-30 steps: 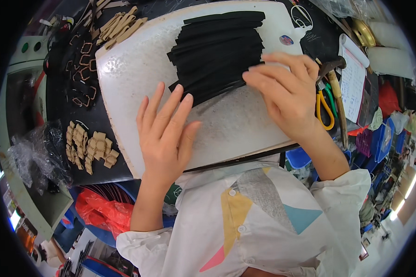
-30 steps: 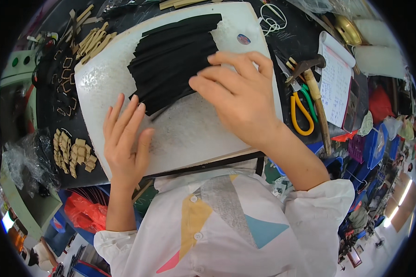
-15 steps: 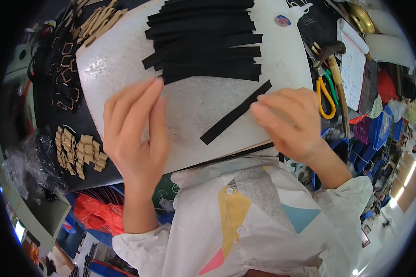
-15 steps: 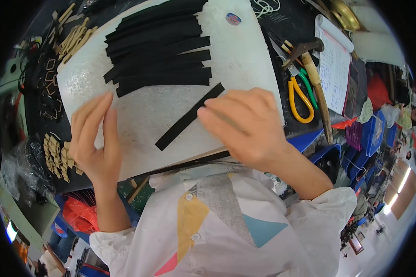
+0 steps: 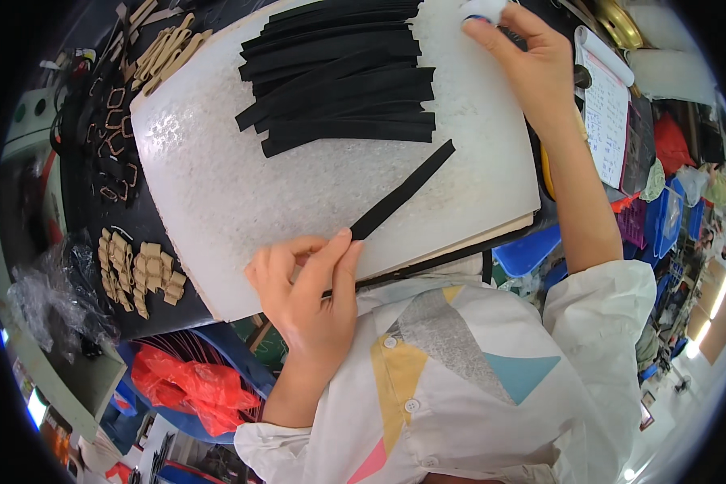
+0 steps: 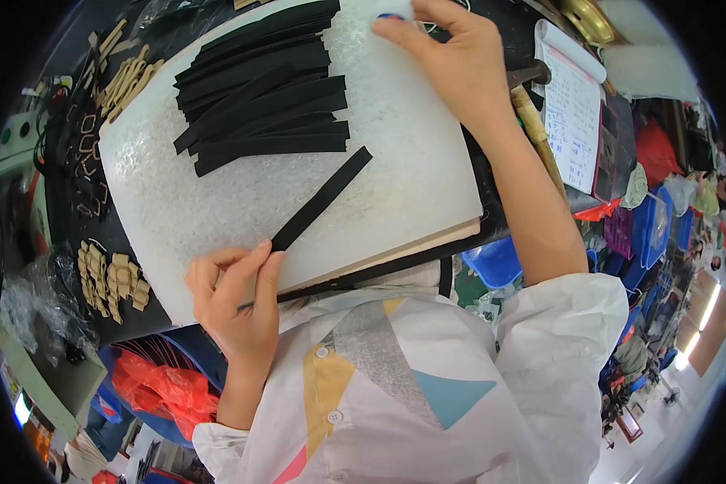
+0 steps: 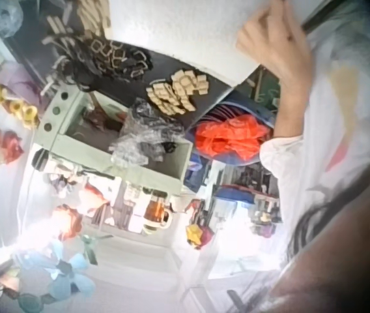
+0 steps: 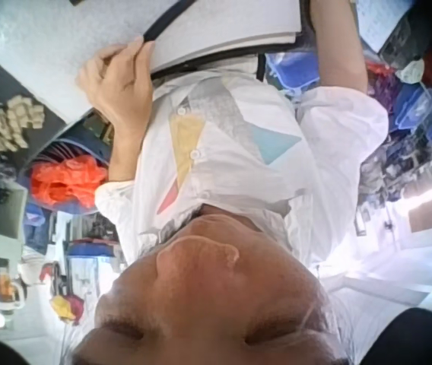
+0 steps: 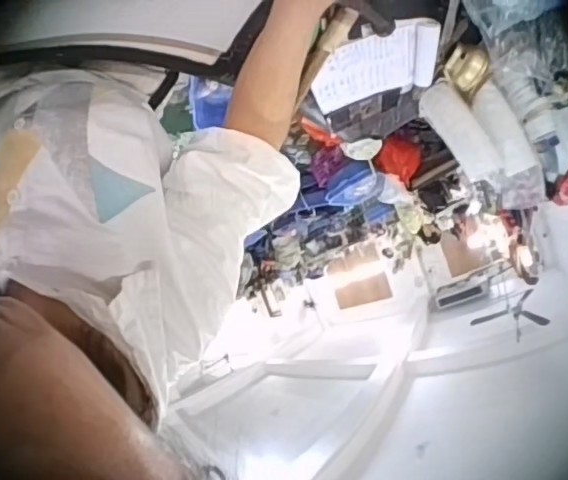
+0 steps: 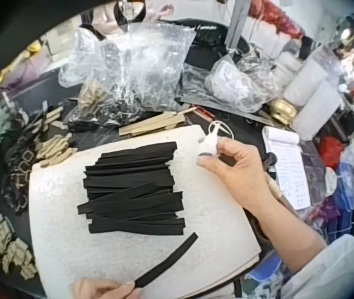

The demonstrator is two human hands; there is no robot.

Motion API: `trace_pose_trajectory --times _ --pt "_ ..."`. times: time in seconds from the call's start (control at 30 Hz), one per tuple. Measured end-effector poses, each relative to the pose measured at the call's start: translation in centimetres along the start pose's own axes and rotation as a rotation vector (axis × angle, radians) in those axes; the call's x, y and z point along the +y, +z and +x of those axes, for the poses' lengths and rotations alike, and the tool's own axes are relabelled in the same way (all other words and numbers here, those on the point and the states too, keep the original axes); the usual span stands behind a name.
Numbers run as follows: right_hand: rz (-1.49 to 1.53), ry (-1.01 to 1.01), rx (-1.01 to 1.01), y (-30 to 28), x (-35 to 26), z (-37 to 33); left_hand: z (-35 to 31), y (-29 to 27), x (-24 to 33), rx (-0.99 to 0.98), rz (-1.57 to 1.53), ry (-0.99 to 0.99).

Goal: Applying glue to thin black material strips for shoe assembly on a workshop bench.

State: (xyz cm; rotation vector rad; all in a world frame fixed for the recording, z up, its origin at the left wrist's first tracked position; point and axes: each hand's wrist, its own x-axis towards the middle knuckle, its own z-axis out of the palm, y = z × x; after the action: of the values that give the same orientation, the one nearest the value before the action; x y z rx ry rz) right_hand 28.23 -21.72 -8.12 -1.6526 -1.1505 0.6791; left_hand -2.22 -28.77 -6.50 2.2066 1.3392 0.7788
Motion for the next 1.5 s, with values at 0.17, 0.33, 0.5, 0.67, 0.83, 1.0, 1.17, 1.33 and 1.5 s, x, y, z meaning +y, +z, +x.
trace_pose_trajectory --times 0.17,0.33,0.5,0.67,0.83,1.0,1.17,1.33,1.5 --pt "0.087 0.022 0.026 -1.6 -2.3 -2.4 0.8 -0.7 0.9 -0.133 0.017 -0.123" --pt "0.228 -0.011 0.044 -4.6 -1.8 -7.8 0.5 0.2 0.3 -0.178 0.024 0.014" --pt "0.508 0.089 -0.151 -6.3 -0.4 -10.3 -0.1 0.6 0.2 -0.089 -0.052 0.116" --pt "0.691 0.245 -0.166 -4.8 -1.1 -11.7 1.0 -0.5 -0.5 0.000 -0.091 0.117" --pt "0.465 0.148 -0.158 -1.5 -3.4 -12.5 -0.2 -0.2 -0.1 0.002 -0.060 0.083" --pt "0.297 0.159 -0.369 0.9 -5.0 -12.3 -0.2 0.5 0.4 0.006 -0.064 0.041" --pt "0.331 0.236 -0.347 1.4 -4.9 -11.7 0.3 -0.5 1.6 -0.061 -0.227 -0.137" --pt "0.077 0.003 -0.218 0.1 -5.7 -11.7 0.5 0.2 0.7 -0.079 -0.610 -0.442" --pt "-0.507 -0.456 -0.238 -0.7 -6.2 -12.1 0.8 0.1 1.0 -0.075 -0.631 -0.487"
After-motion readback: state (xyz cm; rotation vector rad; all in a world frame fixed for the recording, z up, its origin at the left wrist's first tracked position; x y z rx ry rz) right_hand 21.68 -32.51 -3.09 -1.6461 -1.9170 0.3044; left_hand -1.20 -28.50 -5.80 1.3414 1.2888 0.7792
